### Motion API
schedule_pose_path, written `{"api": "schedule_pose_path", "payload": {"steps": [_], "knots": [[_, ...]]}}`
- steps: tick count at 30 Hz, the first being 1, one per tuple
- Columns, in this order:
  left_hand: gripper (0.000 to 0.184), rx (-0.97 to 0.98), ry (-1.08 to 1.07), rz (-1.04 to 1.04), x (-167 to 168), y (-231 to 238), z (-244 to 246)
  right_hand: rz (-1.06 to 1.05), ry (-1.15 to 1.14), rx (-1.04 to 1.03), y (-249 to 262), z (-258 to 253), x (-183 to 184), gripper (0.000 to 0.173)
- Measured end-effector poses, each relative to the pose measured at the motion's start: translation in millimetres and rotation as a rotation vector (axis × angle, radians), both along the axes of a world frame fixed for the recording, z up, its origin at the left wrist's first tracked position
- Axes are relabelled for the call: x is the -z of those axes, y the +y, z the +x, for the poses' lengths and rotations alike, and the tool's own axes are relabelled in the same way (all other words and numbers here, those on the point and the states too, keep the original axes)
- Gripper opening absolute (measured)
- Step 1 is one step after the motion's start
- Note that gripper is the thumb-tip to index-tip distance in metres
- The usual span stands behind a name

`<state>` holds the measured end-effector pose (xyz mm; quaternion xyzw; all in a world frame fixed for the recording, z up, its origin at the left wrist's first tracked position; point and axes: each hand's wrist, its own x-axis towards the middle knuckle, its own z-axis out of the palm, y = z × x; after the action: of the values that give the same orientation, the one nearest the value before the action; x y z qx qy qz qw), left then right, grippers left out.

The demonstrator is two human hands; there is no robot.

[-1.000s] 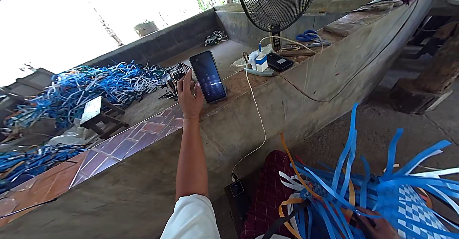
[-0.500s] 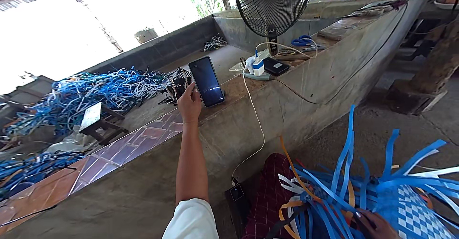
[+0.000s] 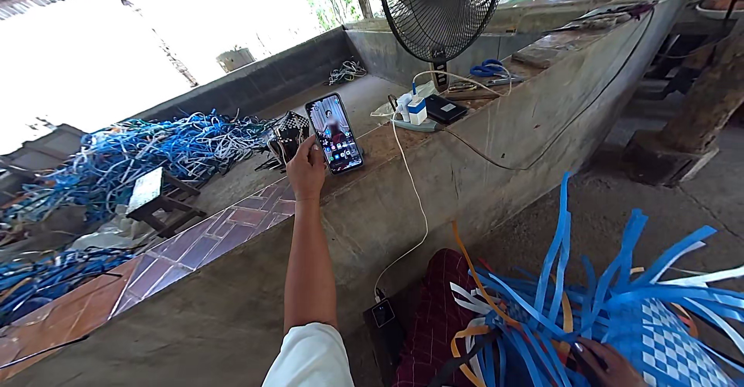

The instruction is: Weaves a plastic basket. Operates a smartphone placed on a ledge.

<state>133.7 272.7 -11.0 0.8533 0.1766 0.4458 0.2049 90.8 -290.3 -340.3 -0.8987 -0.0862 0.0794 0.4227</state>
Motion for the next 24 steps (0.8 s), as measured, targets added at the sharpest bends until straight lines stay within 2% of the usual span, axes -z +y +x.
{"api": "schedule_pose_path", "payload": {"steps": [9, 11, 16, 24], "knots": [[0.045, 0.018, 0.008, -0.021, -2.5, -4.2, 0.0, -0.004, -0.016, -0.006, 0.2, 0.3, 0.3, 0.03], [0.047, 0.031, -0.037, 0.051, -0.7, -1.3, 0.7, -0.003, -0.022, -0.009, -0.3, 0.7, 1.4, 0.029], [0.049, 0.015, -0.097, 0.395, -5.1, 7.7, 7.3, -0.024, -0.001, 0.009, 1.2, -0.7, -0.1, 0.03], [0.05, -0.05, -0.012, 0.496, -28.1, -2.2, 41.9, -0.032, 0.006, 0.016, 1.2, -0.1, 1.8, 0.03]]}}
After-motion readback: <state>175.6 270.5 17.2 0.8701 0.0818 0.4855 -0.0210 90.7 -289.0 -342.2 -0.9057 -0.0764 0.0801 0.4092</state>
